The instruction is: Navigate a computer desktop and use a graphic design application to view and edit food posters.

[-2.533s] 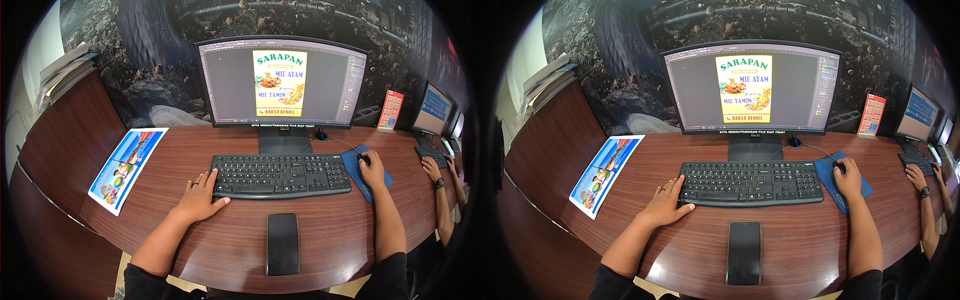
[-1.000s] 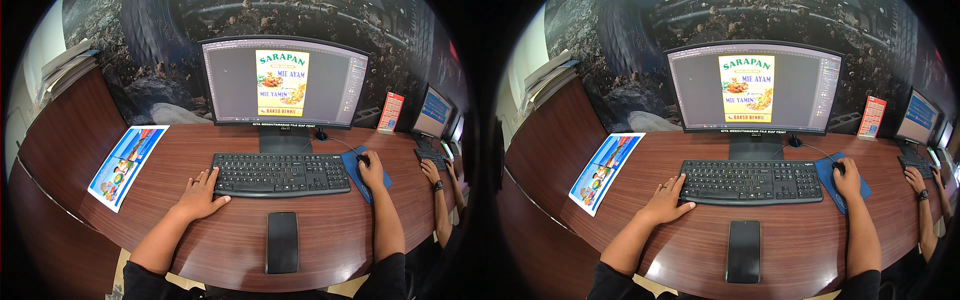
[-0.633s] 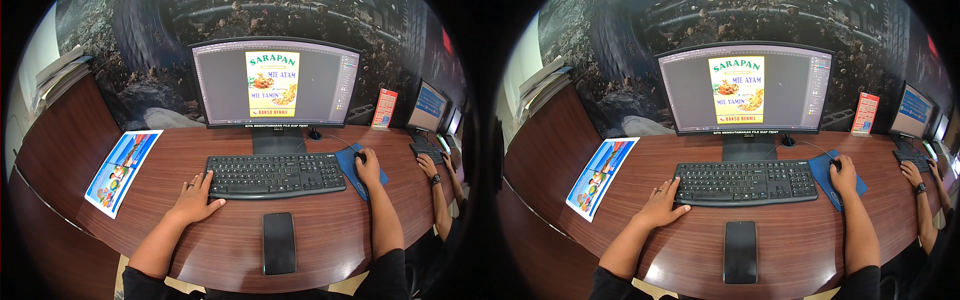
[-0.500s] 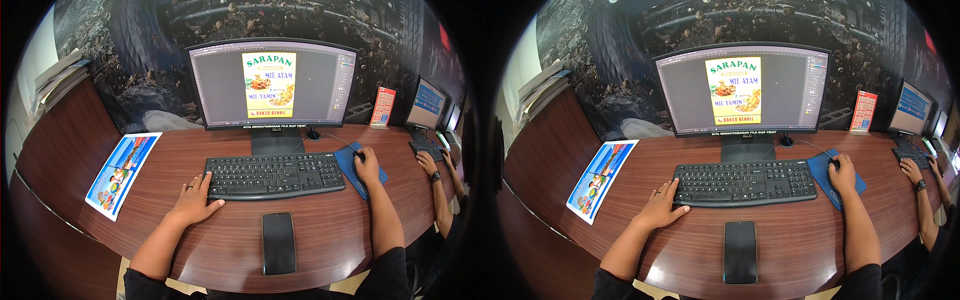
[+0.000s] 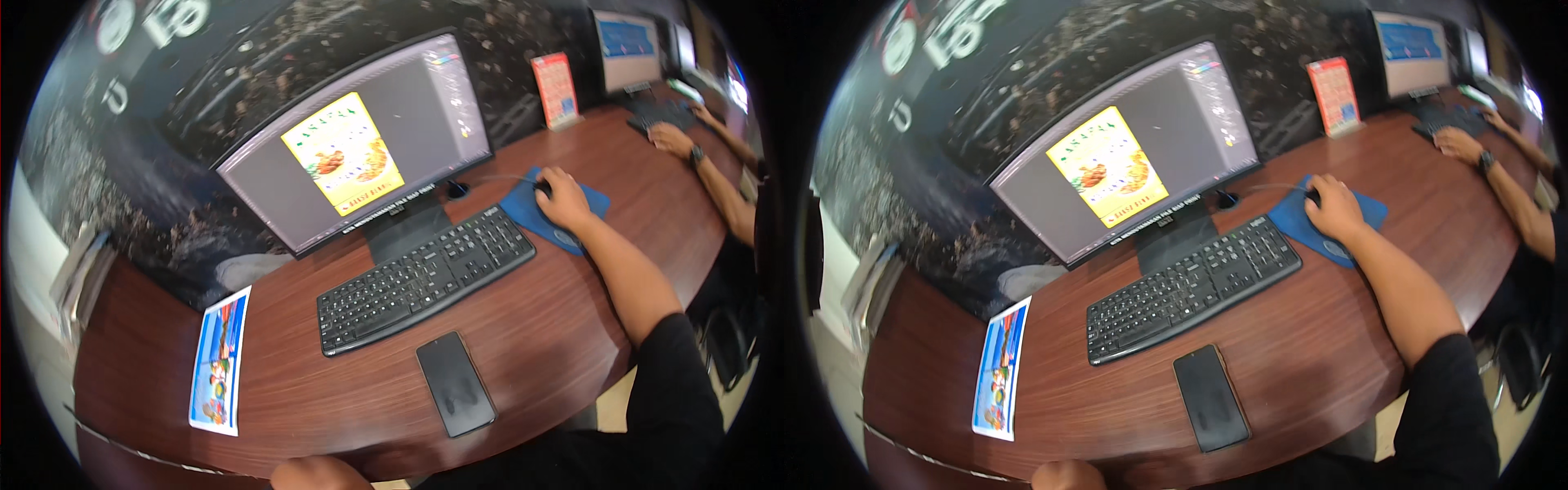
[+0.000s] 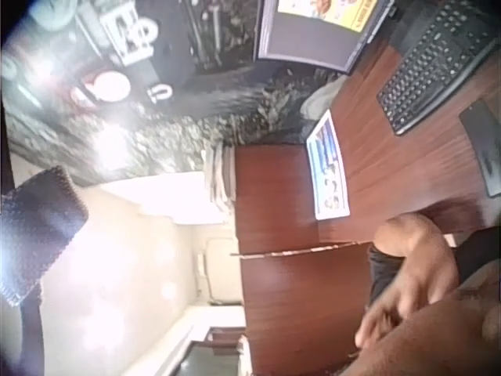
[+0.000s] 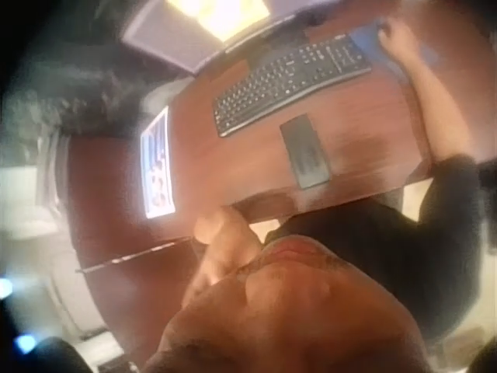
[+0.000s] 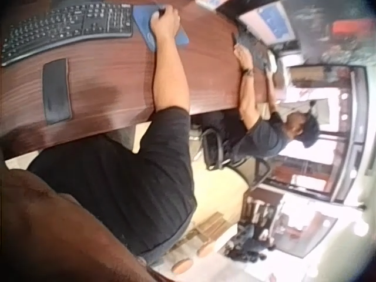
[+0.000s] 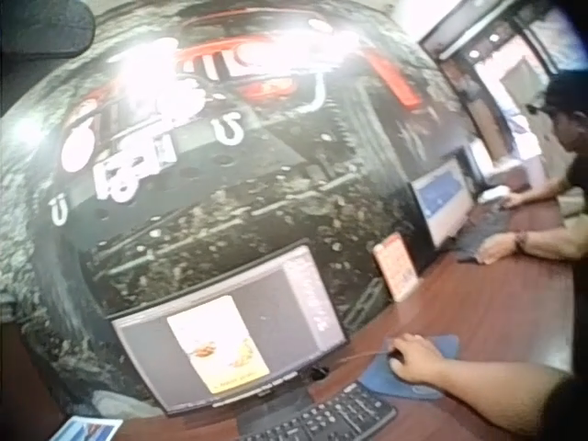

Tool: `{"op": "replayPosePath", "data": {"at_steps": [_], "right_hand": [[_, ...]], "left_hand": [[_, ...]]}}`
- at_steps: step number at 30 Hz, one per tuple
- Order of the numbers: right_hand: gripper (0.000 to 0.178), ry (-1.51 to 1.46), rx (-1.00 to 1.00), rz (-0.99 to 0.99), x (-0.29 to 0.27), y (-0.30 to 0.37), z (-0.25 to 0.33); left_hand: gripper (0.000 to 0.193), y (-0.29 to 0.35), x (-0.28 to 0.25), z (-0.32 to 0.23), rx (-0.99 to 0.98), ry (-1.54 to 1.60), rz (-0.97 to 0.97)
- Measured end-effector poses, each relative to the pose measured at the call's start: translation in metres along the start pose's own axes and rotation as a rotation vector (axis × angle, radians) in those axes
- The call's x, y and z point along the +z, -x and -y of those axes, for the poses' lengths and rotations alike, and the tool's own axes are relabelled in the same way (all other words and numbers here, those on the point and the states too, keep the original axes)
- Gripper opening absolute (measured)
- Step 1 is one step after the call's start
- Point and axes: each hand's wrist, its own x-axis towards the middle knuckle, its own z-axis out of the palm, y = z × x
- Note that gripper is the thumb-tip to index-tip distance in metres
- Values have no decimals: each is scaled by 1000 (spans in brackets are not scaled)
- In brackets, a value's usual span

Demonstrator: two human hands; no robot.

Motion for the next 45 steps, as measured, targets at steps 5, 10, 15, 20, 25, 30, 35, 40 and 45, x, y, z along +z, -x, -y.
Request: {"op": "replayPosePath", "data": {"at_steps": [5, 10, 15, 20, 25, 30, 35, 40, 45], "right_hand": [[31, 27, 42, 31, -7, 5, -3], [31, 48, 76, 80, -8, 8, 4], [30, 44, 68, 76, -7, 7, 4], [31, 21, 55, 71, -9, 5, -3], [30, 32, 56, 92, -6, 9, 5], [30, 64, 71, 76, -9, 7, -1], [30, 26, 46, 70, -8, 7, 8], [30, 35, 57, 62, -12, 8, -2], [29, 17, -16, 46, -8, 5, 0]], "left_hand": [[48, -2, 27, 0, 176, -250, 228], [28, -26, 1, -12, 236, 31, 276], [30, -24, -1, -23, -82, 329, 261], [27, -24, -4, -19, 103, -362, 245], [24, -21, -7, -10, 335, -1272, 182], [23, 10, 0, -36, 436, -1060, 326], [24, 27, 12, -59, 190, -468, 563], [28, -17, -18, -35, -898, -1750, 571], [21, 85, -97, -73, -1221, -1937, 392]]}}
